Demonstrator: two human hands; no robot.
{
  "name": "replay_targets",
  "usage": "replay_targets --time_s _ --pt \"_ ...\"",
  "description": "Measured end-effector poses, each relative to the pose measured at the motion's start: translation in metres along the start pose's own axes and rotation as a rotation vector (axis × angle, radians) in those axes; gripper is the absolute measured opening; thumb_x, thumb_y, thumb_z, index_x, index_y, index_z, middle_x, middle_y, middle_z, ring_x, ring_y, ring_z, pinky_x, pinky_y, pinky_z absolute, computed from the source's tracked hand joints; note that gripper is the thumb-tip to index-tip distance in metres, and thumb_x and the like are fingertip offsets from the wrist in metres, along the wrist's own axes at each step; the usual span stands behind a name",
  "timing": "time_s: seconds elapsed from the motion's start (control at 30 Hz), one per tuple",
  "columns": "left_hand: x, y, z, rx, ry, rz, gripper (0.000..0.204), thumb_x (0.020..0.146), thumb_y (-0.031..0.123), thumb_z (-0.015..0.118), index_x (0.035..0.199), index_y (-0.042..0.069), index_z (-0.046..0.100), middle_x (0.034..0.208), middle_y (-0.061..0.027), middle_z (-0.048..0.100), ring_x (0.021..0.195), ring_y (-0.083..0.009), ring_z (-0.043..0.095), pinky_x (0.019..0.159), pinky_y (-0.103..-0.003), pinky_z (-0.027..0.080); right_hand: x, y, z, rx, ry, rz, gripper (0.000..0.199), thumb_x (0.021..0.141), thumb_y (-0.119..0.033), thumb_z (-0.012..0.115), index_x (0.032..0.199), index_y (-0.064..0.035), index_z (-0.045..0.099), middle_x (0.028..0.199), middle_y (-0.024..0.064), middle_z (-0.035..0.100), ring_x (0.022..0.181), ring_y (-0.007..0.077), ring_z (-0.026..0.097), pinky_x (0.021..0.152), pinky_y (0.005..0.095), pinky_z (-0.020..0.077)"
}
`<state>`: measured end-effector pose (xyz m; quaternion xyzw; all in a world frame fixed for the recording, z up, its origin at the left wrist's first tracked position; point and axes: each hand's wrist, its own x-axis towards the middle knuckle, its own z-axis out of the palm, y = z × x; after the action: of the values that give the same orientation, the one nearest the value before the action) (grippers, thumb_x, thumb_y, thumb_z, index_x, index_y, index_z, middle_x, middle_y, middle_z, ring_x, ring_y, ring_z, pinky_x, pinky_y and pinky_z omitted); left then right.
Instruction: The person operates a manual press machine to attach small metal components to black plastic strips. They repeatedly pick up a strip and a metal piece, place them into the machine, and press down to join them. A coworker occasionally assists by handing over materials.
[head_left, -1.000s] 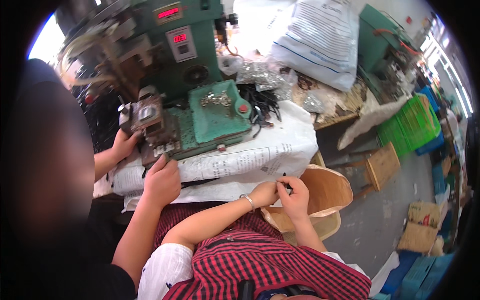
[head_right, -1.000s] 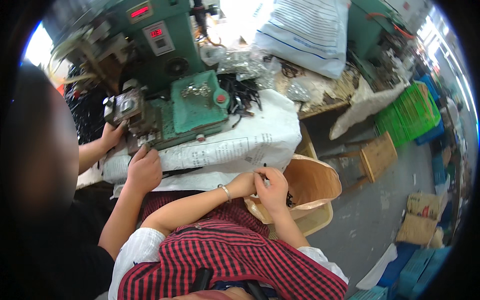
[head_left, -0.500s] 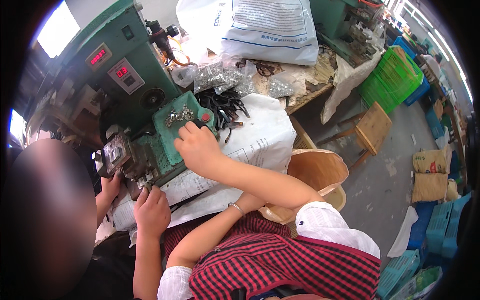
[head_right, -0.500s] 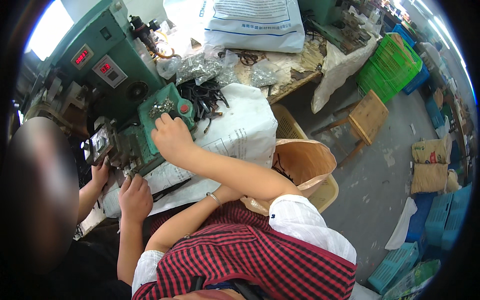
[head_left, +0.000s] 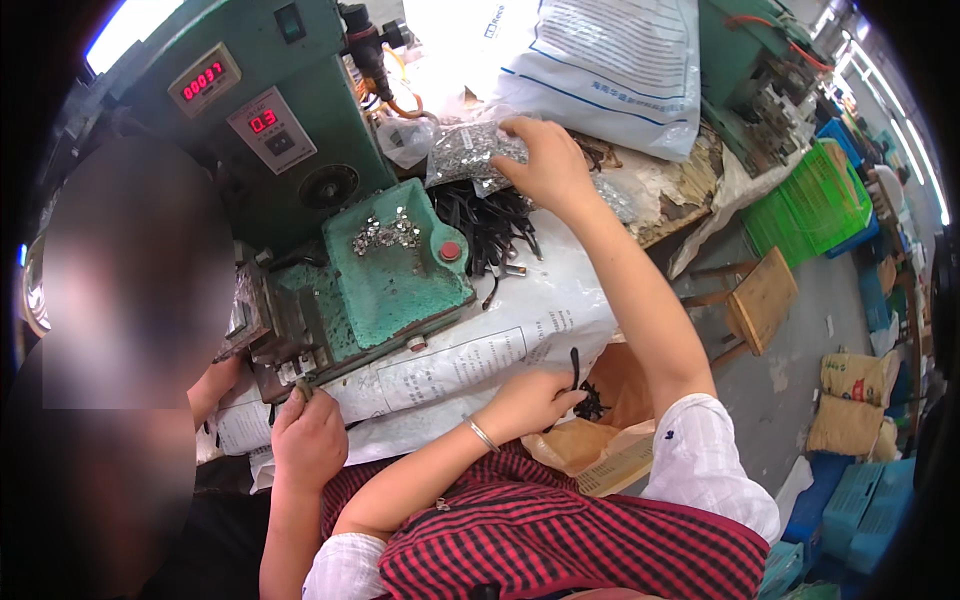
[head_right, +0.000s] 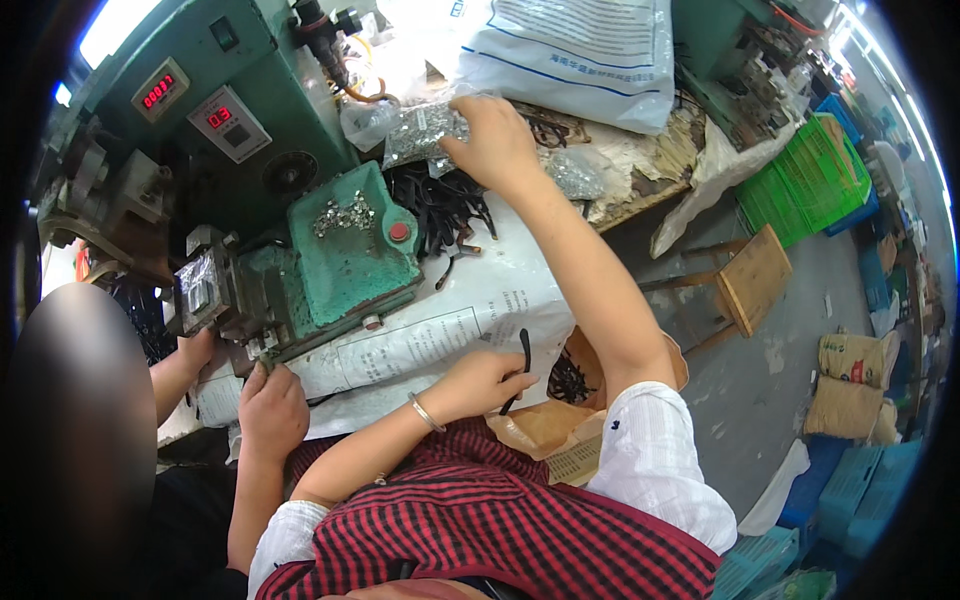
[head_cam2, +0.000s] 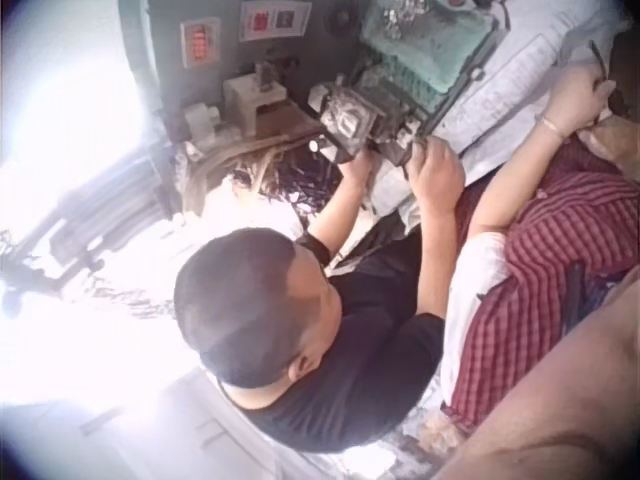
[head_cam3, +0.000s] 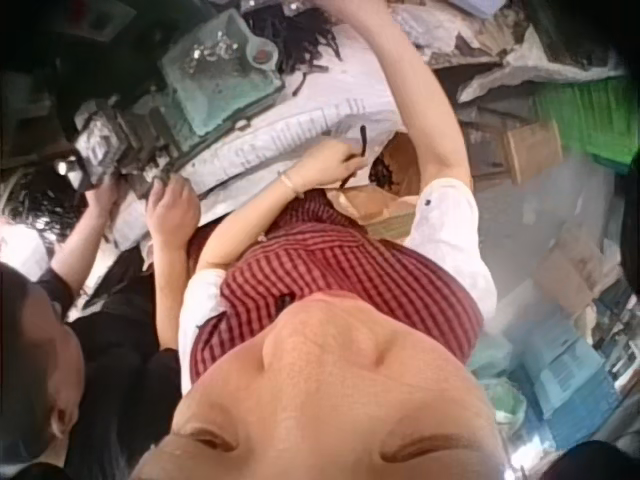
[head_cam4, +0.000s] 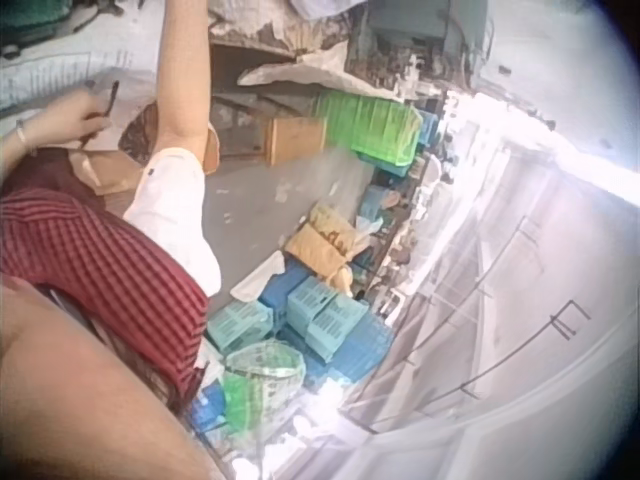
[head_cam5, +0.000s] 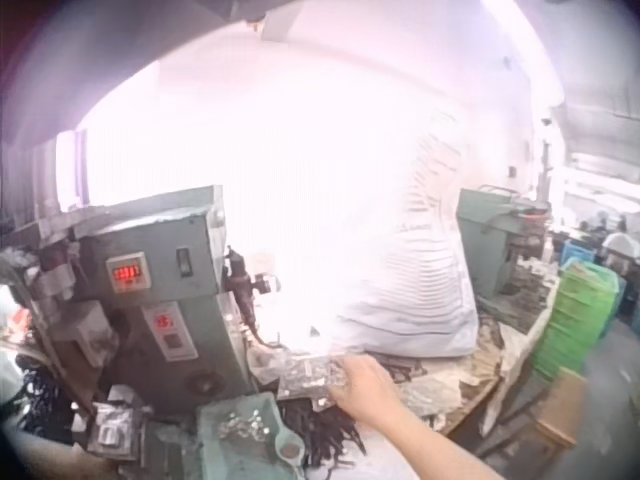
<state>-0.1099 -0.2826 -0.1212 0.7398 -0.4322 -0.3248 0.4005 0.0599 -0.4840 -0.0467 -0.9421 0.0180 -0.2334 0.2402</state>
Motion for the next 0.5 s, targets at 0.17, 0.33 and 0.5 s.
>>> replay_targets --time_s 0.17,0.33,0.5 --pt "-0.001 0.038 -0.039 -0.177 0.188 0.035 0.036 0.104 0.029 0.066 0.081 0.002 0.061 0.069 -0.0114 0.066 0.065 -0.0237 0.063 0.062 -0.038 0.049 0.03 0.008 0.036 -0.171 -0.144 -0.178 0.094 0.07 -0.051 0.09 0.149 -0.0137 0.054 0.149 0.0175 0.056 0.139 0.0362 0.051 0.109 0.0504 0.0479" --pt "-0.005 0.044 -0.061 -0.411 0.242 -0.038 0.035 0.106 0.023 0.066 0.079 0.001 0.061 0.069 -0.0014 0.066 0.064 -0.0075 0.059 0.062 -0.028 0.049 0.065 0.007 0.04 -0.142 -0.358 -0.133 0.092 0.064 -0.051 0.092 0.14 -0.0114 0.061 0.139 0.0176 0.063 0.134 0.0353 0.056 0.108 0.0464 0.0494" --pt "0.001 0.025 -0.056 -0.49 0.285 0.056 0.024 0.111 0.021 0.056 0.1 0.001 0.066 0.095 -0.0058 0.072 0.087 -0.0096 0.064 0.075 -0.027 0.052 0.084 0.001 0.034 -0.035 -0.357 -0.05 0.07 0.063 -0.037 0.087 0.125 -0.0078 0.07 0.12 0.0184 0.073 0.113 0.0364 0.069 0.099 0.0441 0.0546"
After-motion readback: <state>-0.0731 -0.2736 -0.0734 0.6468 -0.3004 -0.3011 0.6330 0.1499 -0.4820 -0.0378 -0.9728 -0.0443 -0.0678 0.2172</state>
